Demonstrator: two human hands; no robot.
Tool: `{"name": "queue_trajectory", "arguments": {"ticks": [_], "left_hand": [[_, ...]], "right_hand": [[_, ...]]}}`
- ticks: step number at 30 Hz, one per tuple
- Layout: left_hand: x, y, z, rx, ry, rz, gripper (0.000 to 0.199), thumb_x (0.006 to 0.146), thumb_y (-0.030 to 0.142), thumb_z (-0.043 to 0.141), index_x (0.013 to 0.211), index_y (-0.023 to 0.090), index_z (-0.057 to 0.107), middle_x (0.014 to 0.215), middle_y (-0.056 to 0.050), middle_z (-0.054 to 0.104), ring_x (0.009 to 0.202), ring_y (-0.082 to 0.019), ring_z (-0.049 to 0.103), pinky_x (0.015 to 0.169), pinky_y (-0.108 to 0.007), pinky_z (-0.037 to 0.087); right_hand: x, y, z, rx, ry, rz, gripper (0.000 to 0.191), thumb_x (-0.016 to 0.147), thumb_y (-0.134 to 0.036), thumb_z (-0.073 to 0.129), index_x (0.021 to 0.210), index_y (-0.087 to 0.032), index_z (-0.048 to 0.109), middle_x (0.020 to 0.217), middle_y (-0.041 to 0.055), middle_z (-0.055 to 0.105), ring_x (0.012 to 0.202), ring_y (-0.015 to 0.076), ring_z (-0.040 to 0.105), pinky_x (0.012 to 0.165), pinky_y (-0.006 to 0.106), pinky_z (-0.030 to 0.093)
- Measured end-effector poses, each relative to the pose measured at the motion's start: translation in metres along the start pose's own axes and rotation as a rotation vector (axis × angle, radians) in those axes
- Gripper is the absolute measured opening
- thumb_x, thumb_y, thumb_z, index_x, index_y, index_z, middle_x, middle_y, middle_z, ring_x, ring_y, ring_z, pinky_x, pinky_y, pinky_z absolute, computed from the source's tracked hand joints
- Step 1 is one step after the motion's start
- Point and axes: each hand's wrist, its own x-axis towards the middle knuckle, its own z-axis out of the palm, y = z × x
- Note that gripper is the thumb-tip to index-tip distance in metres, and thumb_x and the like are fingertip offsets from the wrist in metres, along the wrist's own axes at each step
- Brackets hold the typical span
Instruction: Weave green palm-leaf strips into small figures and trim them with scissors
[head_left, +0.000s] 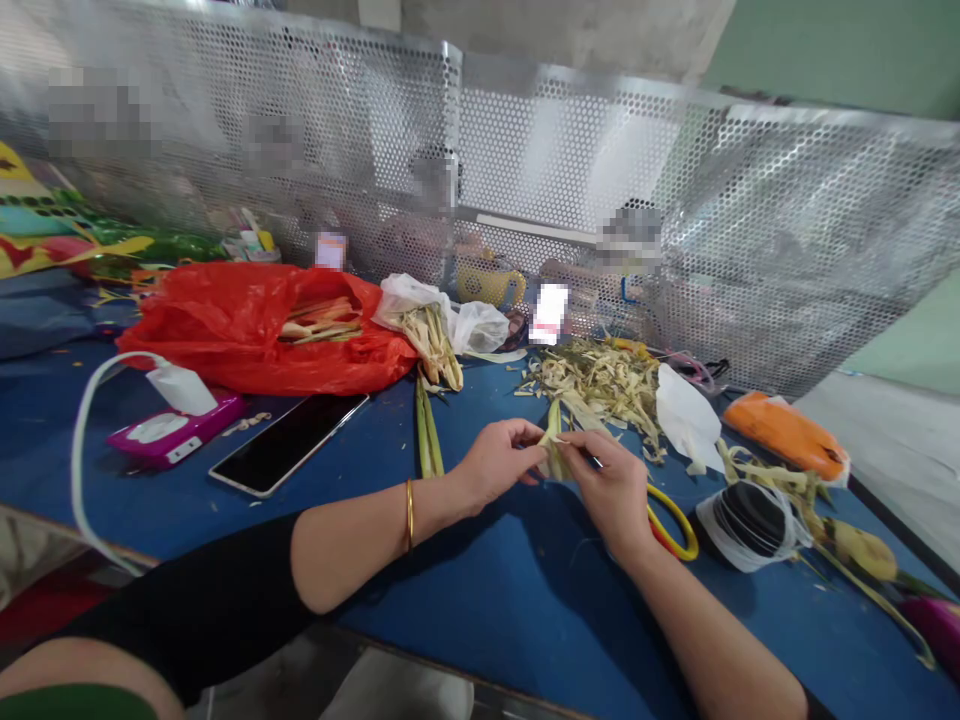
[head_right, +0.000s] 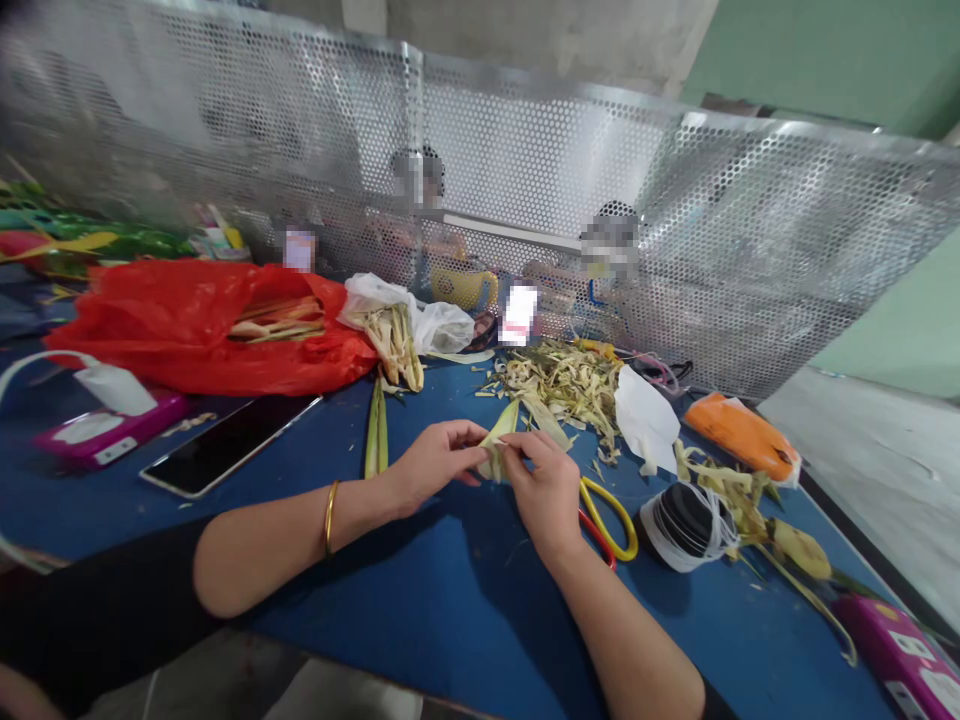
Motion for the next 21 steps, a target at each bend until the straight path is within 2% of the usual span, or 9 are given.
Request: {"name": "queue_trajectory", "arguments": {"ticks": [2, 6, 11, 16, 19, 21], "left_hand": [[0.002, -0.003, -0.002, 0.093, 0.041, 0.048, 0.012, 0.075, 0.015, 0.056, 0.084, 0.014, 0.064, 0.075, -0.003, 0.066, 0.060, -0.012, 0.063, 0.053, -0.022, 0.049], [0.005, -0.009, -0.010, 0.327, 0.177, 0.236, 0.016, 0.073, 0.016, 0.055, 0.084, 0.018, 0.066, 0.072, -0.001, 0.068, 0.058, -0.012, 0.062, 0.055, -0.021, 0.046], [0.004, -0.004, -0.016, 0.530, 0.229, 0.374, 0.020, 0.077, 0.017, 0.050, 0.083, 0.021, 0.069, 0.070, 0.000, 0.068, 0.060, -0.013, 0.059, 0.059, -0.021, 0.043], [-0.002, 0.011, -0.016, 0.542, 0.304, 0.516, 0.016, 0.081, 0.028, 0.055, 0.082, 0.020, 0.070, 0.075, -0.001, 0.069, 0.065, -0.013, 0.059, 0.064, -0.021, 0.043], [-0.007, 0.018, -0.016, 0.462, 0.326, 0.601, 0.019, 0.080, 0.030, 0.059, 0.093, 0.020, 0.068, 0.087, -0.003, 0.070, 0.077, -0.015, 0.062, 0.073, -0.022, 0.046], [-0.010, 0.021, -0.016, 0.447, 0.293, 0.650, 0.022, 0.080, 0.028, 0.060, 0.099, 0.020, 0.067, 0.097, -0.005, 0.070, 0.089, -0.016, 0.063, 0.081, -0.024, 0.046]], "right_hand": [[0.000, -0.002, -0.002, -0.056, 0.007, -0.042, 0.015, 0.086, -0.024, 0.055, 0.081, -0.020, 0.069, 0.078, 0.0023, 0.068, 0.071, 0.0151, 0.063, 0.066, 0.024, 0.046], [0.000, -0.007, -0.007, -0.190, -0.007, -0.141, 0.018, 0.089, -0.024, 0.051, 0.085, -0.021, 0.069, 0.081, 0.0037, 0.068, 0.074, 0.0159, 0.063, 0.067, 0.025, 0.046], [0.005, -0.006, -0.013, -0.118, 0.009, -0.112, 0.017, 0.087, -0.025, 0.053, 0.081, -0.022, 0.068, 0.078, 0.0021, 0.068, 0.070, 0.0151, 0.063, 0.065, 0.025, 0.047], [0.009, -0.007, -0.022, 0.058, 0.050, -0.014, 0.014, 0.084, -0.029, 0.059, 0.079, -0.021, 0.069, 0.077, 0.0026, 0.068, 0.069, 0.0160, 0.060, 0.065, 0.027, 0.047], [0.009, -0.011, -0.025, 0.255, 0.071, 0.122, 0.013, 0.079, -0.031, 0.065, 0.077, -0.020, 0.070, 0.072, 0.0015, 0.066, 0.065, 0.0144, 0.057, 0.061, 0.026, 0.045], [0.009, -0.013, -0.024, 0.420, 0.063, 0.242, 0.013, 0.075, -0.033, 0.069, 0.076, -0.019, 0.070, 0.069, 0.0002, 0.065, 0.061, 0.0130, 0.055, 0.057, 0.024, 0.044]]}}
